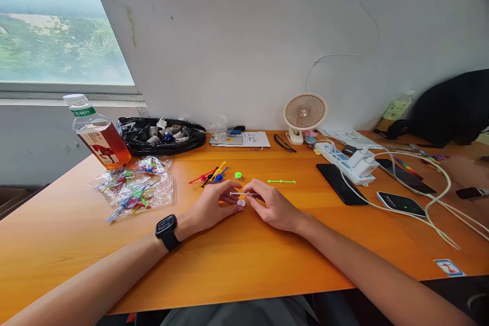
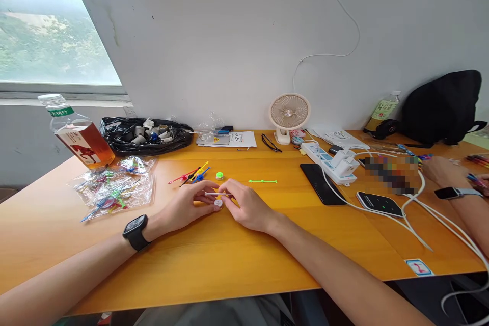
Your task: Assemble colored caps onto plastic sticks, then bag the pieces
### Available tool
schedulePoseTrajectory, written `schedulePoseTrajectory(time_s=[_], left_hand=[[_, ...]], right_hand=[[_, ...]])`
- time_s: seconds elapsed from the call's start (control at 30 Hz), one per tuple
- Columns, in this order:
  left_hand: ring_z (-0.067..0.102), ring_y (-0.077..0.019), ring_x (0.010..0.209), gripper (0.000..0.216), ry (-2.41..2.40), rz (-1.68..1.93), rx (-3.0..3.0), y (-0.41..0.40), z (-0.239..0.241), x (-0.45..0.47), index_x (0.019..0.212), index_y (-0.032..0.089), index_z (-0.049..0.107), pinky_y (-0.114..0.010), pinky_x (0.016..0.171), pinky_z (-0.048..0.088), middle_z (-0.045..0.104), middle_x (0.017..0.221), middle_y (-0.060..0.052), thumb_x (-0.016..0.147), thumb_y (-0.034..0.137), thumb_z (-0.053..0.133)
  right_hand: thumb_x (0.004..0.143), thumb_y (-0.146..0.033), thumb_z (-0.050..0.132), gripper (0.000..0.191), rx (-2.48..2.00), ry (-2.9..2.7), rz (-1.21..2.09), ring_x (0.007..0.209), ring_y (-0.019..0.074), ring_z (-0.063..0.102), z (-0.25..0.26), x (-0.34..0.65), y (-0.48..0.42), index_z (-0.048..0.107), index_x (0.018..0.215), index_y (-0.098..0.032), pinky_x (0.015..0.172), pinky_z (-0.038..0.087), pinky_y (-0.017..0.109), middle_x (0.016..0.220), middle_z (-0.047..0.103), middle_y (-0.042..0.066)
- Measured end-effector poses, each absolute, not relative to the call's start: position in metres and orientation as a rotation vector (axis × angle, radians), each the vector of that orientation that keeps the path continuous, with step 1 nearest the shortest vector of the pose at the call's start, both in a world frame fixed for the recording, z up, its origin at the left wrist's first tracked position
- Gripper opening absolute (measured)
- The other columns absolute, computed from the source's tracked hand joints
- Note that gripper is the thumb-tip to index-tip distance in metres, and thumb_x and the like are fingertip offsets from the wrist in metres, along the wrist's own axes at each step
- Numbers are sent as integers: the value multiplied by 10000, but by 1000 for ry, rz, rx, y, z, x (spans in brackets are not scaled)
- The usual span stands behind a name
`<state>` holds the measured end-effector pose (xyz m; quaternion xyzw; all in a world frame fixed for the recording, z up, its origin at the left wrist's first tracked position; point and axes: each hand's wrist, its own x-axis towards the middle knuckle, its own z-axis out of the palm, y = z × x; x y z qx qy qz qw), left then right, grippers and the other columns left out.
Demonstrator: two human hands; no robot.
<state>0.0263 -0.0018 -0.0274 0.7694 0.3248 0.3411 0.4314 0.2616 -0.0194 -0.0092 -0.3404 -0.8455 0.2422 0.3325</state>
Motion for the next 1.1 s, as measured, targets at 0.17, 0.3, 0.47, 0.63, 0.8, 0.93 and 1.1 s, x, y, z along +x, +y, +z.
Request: schedulePoseTrajectory(time_s=[0.17,0.3,0.47,0.63,0.8,0.93,1.1], left_hand=[[765,-213,969,379,775,856,1886,-3,-26,29,1201,184,683,-366,928,652,763,1068,-81,904,383,807],[767,-211,974,308,749,850,1904,-3,-25,29,1162,184,688,-361,928,654,766,1082,-78,919,346,785],[765,-219,991,364,759,859,1940,-3,-26,28,1246,191,648,-381,941,655,746,1119,-89,924,313,767],[768,-206,966,539,760,883,1940,-5,-26,26,1391,209,522,-381,907,662,717,1170,-98,919,304,764],[748,-196,984,313,731,948,1964,-6,-24,26,1167,213,538,-342,866,652,711,1107,-69,956,336,735],[740,-183,967,224,720,920,2005,-6,-24,27,1138,201,595,-318,876,634,728,1094,-63,980,314,706],[723,-184,928,149,783,870,2134,-5,-23,26,1078,190,709,-302,859,612,752,1045,-60,989,307,689]], right_hand=[[1064,-166,442,126,-883,-2194,693,863,177,562,-7,259,-22,553,1097,-215,799,458,306,994,602,40],[1075,-158,396,239,-794,-2244,683,944,191,560,-8,258,-21,616,1153,-207,876,467,325,1040,564,62],[1087,-176,387,333,-777,-2258,692,966,197,566,-10,259,-20,619,1323,-218,896,485,333,1076,556,73],[1087,-165,385,354,-801,-2259,677,974,193,584,-12,259,-19,639,1329,-217,892,495,324,1092,572,77],[1047,-135,515,306,-773,-2216,666,988,188,626,-16,257,-16,659,1300,-229,885,501,305,1119,654,70],[994,-94,596,251,-810,-2169,674,968,187,663,-18,258,-14,688,1190,-220,875,505,298,1066,712,49],[950,-44,620,203,-808,-2212,657,944,188,668,-17,261,-13,714,1028,-205,863,505,298,1015,722,43]])
